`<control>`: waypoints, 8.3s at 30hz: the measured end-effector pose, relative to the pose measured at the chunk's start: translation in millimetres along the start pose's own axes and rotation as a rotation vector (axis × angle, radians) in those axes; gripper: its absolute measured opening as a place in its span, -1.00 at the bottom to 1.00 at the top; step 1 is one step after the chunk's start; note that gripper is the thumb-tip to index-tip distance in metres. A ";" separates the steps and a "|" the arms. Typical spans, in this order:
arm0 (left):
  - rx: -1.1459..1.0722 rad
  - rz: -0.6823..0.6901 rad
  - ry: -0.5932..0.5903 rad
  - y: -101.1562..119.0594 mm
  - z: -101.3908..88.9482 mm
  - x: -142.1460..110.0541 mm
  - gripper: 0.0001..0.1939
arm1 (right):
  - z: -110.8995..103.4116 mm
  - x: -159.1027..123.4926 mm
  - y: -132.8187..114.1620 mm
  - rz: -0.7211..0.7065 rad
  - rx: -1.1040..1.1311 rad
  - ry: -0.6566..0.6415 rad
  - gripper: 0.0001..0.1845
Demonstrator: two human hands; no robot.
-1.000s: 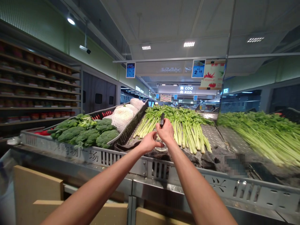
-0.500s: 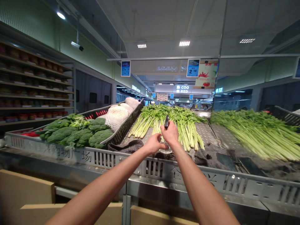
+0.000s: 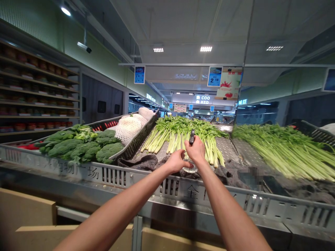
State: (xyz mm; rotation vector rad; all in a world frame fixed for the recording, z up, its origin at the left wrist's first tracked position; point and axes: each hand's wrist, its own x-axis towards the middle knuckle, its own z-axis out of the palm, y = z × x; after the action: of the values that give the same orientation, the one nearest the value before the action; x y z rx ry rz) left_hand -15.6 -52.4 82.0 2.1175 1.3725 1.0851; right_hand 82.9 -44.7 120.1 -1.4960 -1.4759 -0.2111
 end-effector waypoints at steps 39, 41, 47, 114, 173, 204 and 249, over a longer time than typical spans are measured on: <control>0.030 0.040 -0.080 24.2 31.7 9.2 -0.24 | -18.8 0.6 38.2 0.066 -0.021 0.107 -0.72; 0.028 0.042 -0.084 27.9 34.1 8.5 -0.23 | -21.6 0.3 42.0 0.052 -0.016 0.122 -0.71; 0.030 0.052 -0.096 36.1 41.6 6.2 -0.23 | -29.7 -2.1 52.1 0.060 -0.014 0.144 -0.72; 0.041 0.051 -0.111 43.0 60.9 2.4 -0.21 | -37.9 -3.7 68.6 0.110 -0.081 0.109 -0.73; -0.228 -0.148 0.019 -41.6 92.4 22.3 -0.31 | 39.4 -17.0 91.4 0.020 0.307 0.310 -0.58; -0.509 0.010 0.246 -37.7 64.7 4.5 -0.38 | 24.1 -1.1 44.9 0.069 0.276 0.176 -0.64; -0.597 -0.133 0.318 -45.0 1.1 -24.3 -0.39 | 37.7 -7.5 -26.0 -0.001 0.182 -0.055 -0.73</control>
State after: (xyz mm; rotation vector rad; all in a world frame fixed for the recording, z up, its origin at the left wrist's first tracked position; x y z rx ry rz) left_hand -46.6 -54.0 41.3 1.4520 1.1046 1.5841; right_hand 40.8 -28.6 109.0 -1.3636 -1.4985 -0.0351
